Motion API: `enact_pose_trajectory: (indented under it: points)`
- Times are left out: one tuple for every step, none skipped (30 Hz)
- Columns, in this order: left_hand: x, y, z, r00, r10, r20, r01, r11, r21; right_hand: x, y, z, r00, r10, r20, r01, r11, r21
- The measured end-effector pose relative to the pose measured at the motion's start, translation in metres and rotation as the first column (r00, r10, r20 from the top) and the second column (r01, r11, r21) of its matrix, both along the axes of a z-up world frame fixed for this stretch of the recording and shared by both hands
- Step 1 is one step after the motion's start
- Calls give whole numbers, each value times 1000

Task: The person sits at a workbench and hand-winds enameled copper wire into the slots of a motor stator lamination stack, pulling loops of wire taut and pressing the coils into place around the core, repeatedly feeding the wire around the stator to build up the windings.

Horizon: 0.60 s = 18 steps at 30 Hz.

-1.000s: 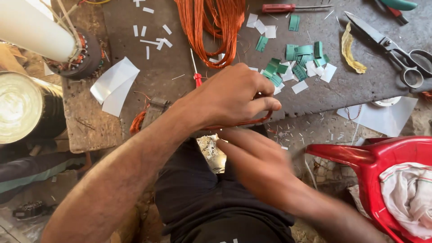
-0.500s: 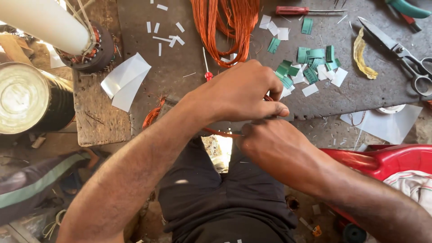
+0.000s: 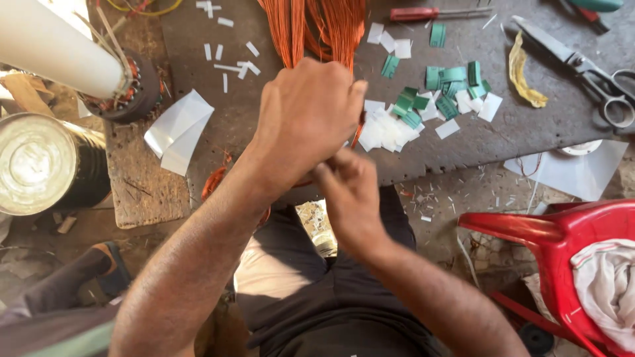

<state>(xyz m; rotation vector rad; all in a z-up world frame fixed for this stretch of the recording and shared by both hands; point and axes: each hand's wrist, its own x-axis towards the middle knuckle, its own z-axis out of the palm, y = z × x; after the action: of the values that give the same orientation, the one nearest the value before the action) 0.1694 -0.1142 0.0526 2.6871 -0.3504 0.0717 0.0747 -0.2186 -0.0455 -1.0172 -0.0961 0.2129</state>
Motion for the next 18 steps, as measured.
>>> enact_pose_trajectory:
  points:
    - [3, 3, 0, 1000, 1, 8, -1, 1000, -1, -3, 1, 7, 1000, 1, 8, -1, 1000, -1]
    - [3, 7, -2, 998, 29, -62, -32, 999, -42, -7, 2, 13, 1000, 11, 22, -10, 998, -60]
    - [4, 11, -5, 990, 53, -132, -64, 994, -83, -11, 3, 18, 999, 22, 37, -18, 993, -119]
    - [5, 13, -5, 989, 58, -137, -70, 994, -84, -11, 6, 19, 999, 28, 32, -24, 993, -120]
    - [6, 13, -5, 981, 67, -181, -86, 991, -103, -12, 7, 19, 999, 32, 4, -32, 999, 33]
    - [9, 12, -4, 974, 66, -217, -93, 988, -119, -10, 8, 20, 999, 30, -18, -26, 982, 188]
    - [9, 12, -4, 974, 62, -217, -89, 989, -118, -11, 12, 18, 1000, 26, -17, -22, 982, 189]
    - [10, 12, -2, 960, 47, -274, -83, 989, -121, -9, 15, 17, 1000, 8, -23, -2, 966, 258]
    - [12, 12, 0, 943, 31, -331, -76, 989, -124, -8, 20, 17, 1000, -10, -29, 19, 946, 325]
    - [9, 10, 5, 946, 35, -321, -81, 988, -130, -9, 19, 20, 1000, -4, -18, 10, 947, 320]
    - [6, 9, 9, 991, 5, -131, -21, 993, -117, -10, 19, 23, 998, -28, -53, 42, 952, 302]
    - [1, 10, 13, 998, -27, 57, 32, 996, -85, -13, 21, 25, 995, -49, -92, 73, 955, 288]
    - [-7, 14, 23, 998, -18, 62, 23, 996, -84, -14, 15, 22, 995, -39, -87, 63, 955, 290]
    - [-17, 19, 31, 964, -46, 264, 115, 961, -253, -19, 10, 17, 997, -31, 66, 28, 998, 50]
    - [-27, 23, 38, 888, -39, 458, 239, 891, -386, -23, 4, 11, 977, 14, 212, 28, 981, -194]
    - [-40, 42, 36, 892, -43, 450, 235, 894, -381, -21, 3, 8, 979, 13, 204, 26, 982, -185]
    - [-53, 59, 34, 911, 86, 403, 218, 730, -648, -19, 2, 6, 829, 101, 550, 167, 894, -415]
    - [-65, 75, 33, 926, 197, 323, 193, 487, -852, -15, -2, 4, 565, 281, 776, 378, 748, -546]
